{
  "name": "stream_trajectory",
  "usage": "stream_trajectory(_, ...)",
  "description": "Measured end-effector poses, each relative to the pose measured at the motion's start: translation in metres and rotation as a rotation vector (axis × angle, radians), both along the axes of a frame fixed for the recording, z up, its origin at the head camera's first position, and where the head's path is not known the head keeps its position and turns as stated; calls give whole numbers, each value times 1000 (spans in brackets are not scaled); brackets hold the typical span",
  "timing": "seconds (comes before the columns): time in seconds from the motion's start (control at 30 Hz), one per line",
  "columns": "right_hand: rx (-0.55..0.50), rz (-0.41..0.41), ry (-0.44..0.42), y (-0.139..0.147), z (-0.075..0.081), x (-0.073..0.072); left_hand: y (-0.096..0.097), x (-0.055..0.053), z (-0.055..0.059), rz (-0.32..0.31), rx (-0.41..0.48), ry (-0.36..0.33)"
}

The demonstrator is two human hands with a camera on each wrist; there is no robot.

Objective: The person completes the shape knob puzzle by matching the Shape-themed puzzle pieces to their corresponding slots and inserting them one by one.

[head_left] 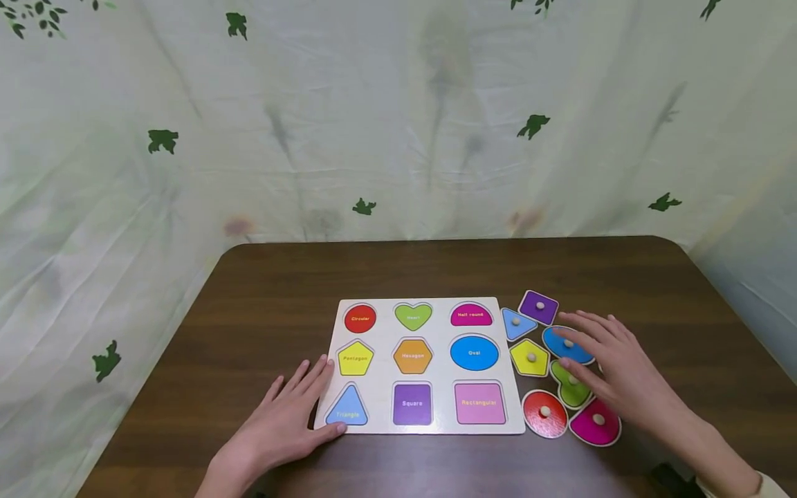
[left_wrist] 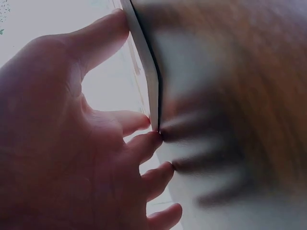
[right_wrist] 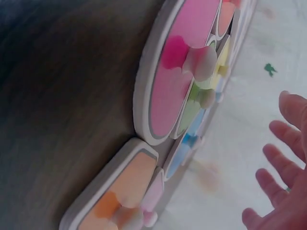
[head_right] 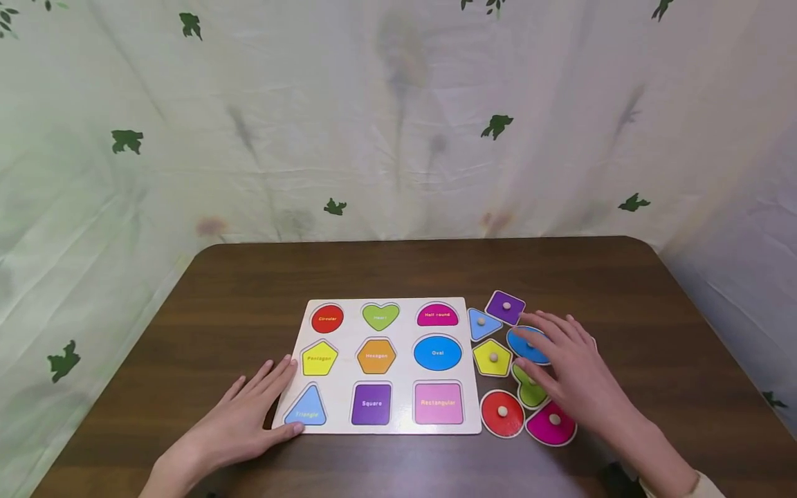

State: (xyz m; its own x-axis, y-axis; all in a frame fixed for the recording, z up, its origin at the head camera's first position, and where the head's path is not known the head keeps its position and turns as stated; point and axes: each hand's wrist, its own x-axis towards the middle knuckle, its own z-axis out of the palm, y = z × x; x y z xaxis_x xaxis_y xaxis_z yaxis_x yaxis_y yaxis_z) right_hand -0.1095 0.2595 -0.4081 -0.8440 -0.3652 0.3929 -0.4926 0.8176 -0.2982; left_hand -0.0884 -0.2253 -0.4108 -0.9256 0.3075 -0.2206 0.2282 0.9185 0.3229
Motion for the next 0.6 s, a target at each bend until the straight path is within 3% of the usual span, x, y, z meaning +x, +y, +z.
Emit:
stream_trajectory(0.13, -91, 29, -53, -1, 1, -3, 0, 0, 0, 8, 6, -13)
stream_trajectory(0.27, -165, 35, -173, -4, 0, -6, -1, 0, 0, 15, 16, -17)
stream_trajectory(0.6, -188, 59, -378, -11, -4, -23, 0, 0, 0, 22, 26, -24)
